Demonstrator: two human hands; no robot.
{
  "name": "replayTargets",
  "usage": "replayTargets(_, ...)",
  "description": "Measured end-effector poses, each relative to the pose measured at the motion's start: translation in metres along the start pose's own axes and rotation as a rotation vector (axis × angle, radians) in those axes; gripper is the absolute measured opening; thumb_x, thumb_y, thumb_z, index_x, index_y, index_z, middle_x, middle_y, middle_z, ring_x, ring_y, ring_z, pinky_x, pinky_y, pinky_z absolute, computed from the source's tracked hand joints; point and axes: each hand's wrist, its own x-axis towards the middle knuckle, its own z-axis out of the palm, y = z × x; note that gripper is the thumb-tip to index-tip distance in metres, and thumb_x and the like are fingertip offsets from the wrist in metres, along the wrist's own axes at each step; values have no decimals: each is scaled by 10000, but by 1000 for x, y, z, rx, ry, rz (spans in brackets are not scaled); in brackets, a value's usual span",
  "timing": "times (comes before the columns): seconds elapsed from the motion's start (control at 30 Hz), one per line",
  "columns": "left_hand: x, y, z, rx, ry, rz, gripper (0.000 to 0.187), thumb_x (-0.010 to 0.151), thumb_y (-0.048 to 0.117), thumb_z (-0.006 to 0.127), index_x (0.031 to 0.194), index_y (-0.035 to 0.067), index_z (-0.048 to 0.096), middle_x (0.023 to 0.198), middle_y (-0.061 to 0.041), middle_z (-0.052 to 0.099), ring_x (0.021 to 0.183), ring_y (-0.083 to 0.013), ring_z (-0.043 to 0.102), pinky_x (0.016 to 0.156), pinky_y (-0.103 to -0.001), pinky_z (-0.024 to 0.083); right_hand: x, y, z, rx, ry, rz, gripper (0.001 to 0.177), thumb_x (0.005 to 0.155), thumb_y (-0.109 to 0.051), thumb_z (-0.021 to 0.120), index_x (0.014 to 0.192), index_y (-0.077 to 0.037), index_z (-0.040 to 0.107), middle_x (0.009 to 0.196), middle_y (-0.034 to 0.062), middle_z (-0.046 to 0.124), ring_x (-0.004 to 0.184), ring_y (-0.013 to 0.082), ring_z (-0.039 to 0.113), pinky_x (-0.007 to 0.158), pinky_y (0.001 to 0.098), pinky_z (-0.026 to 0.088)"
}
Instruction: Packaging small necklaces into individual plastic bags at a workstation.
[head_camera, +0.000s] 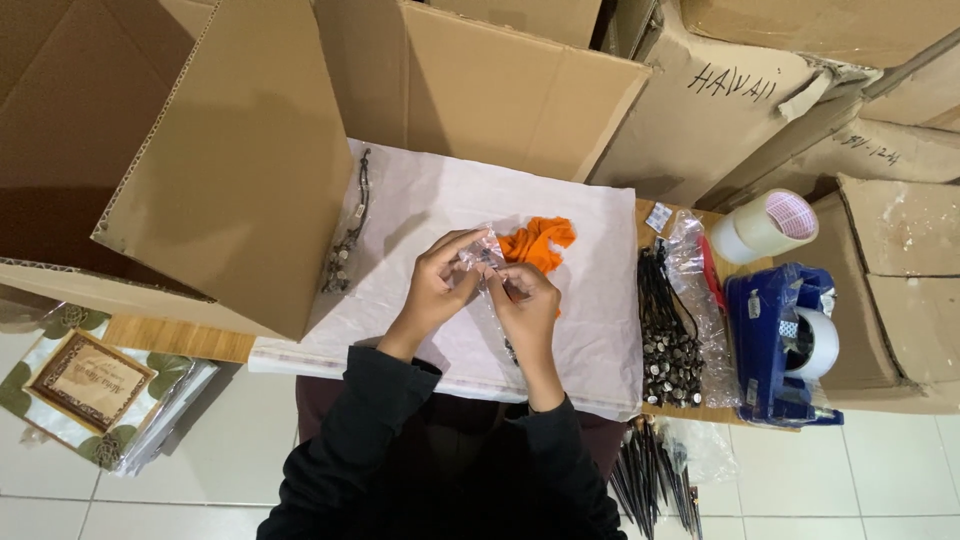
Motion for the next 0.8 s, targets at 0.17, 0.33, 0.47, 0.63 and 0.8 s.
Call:
replayTargets(0.17,1,1,0,-4,-2,9,475,852,-129,667,1311,-7,658,1237,-199,657,1176,-282,636,939,-386,569,-2,-14,1,27,64,86,93,790,-5,823,792,-29,734,701,105,741,661,64,601,620,252,517)
replayTargets(0.33,0,8,-1,14,12,16,468,861,-133,648,1315,-18,651,1246,-213,651,1181,-304,635,946,-415,566,3,4,-7,54,57,277,835,718,-98,920,1295,-78,318,846,117,749,713,146,705,671,220,559)
replayTargets(0.47,0,9,-1,-11,-8,-5,492,853,-142,636,1329,-14,644,1259,-208,645,1198,-294,612,971,-424,550,2,31,-8,173,-36,295,482,799,-119,880,1151,-35,561,785,33,728,690,58,651,696,189,560)
replayTargets(0.63,2,21,-1,11,2,-3,506,836,-139,643,1324,-8,653,1263,-192,648,1201,-301,613,973,-419,542,-1,44,2,184,-118,257,123,896,-101,771,983,-52,699,761,47,740,686,76,627,660,246,565)
replayTargets(0.8,1,24,0,3,106,-124,449,870,-124,676,1293,23,679,1170,-201,695,875,-176,662,685,-245,579,-4,40,1,234,-164,205,162,847,-22,771,999,-25,716,790,75,740,695,104,676,679,258,582)
